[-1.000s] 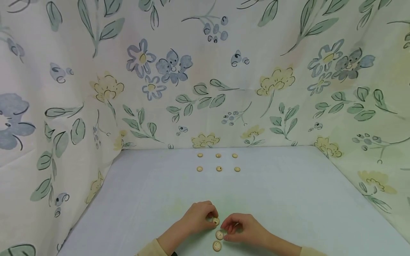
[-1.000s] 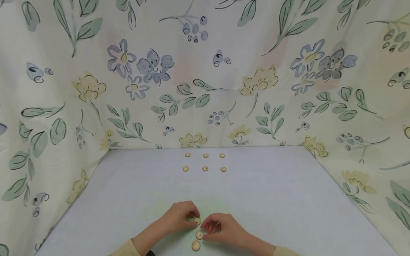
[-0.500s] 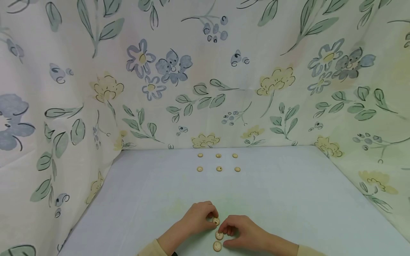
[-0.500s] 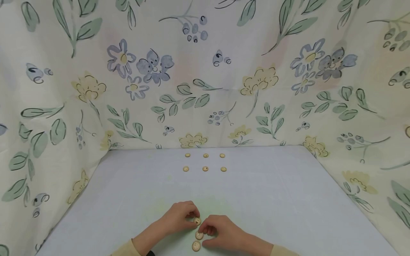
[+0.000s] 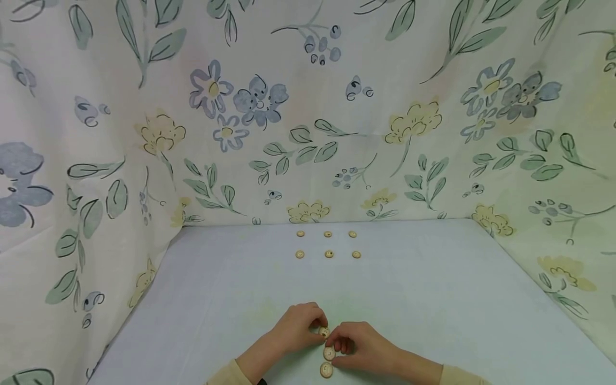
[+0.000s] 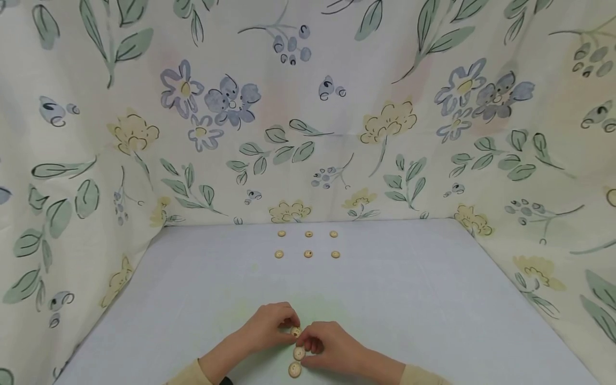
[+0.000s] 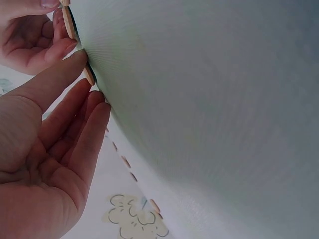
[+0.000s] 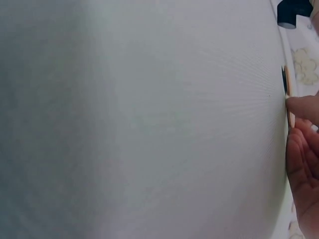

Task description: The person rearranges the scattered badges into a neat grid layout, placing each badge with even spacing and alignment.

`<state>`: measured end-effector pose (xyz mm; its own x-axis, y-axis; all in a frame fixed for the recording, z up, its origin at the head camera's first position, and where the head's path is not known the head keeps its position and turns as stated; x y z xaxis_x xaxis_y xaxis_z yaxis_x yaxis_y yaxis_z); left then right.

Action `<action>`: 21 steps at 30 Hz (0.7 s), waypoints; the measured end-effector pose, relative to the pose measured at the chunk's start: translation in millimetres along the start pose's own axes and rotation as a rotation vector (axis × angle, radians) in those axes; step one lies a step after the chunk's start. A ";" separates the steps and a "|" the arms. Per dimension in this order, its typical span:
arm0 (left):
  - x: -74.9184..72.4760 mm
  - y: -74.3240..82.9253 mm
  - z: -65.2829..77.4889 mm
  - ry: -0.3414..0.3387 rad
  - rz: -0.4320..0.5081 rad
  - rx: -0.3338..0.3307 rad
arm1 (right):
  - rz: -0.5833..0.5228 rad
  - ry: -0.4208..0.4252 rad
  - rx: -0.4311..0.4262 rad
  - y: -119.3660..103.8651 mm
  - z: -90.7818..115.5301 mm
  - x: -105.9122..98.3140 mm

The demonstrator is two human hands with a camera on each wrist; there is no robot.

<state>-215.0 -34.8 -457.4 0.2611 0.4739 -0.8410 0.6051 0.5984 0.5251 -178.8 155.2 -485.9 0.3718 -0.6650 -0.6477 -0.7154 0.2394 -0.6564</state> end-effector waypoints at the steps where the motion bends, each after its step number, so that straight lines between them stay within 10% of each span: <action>1: 0.1 -0.2 -0.1 0.000 0.002 0.001 | 0.000 0.000 0.003 0.1 -0.5 0.1; 21: 0.9 0.6 -0.5 -0.003 -0.006 -0.005 | 0.214 -0.007 -0.088 -6.5 -6.5 0.5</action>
<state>-214.7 -33.8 -457.8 0.2596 0.4682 -0.8446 0.6027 0.6048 0.5205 -177.9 148.7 -479.5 0.2095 -0.6006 -0.7716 -0.8273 0.3118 -0.4673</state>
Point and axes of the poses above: each hand's wrist, its own z-axis away from the middle knuckle, its own x-axis out of the palm, y = z × x, the point moved 2 cm from there along -z, towards the middle knuckle, and after that the axes turned 2 degrees about -x, right-handed, at the moved point
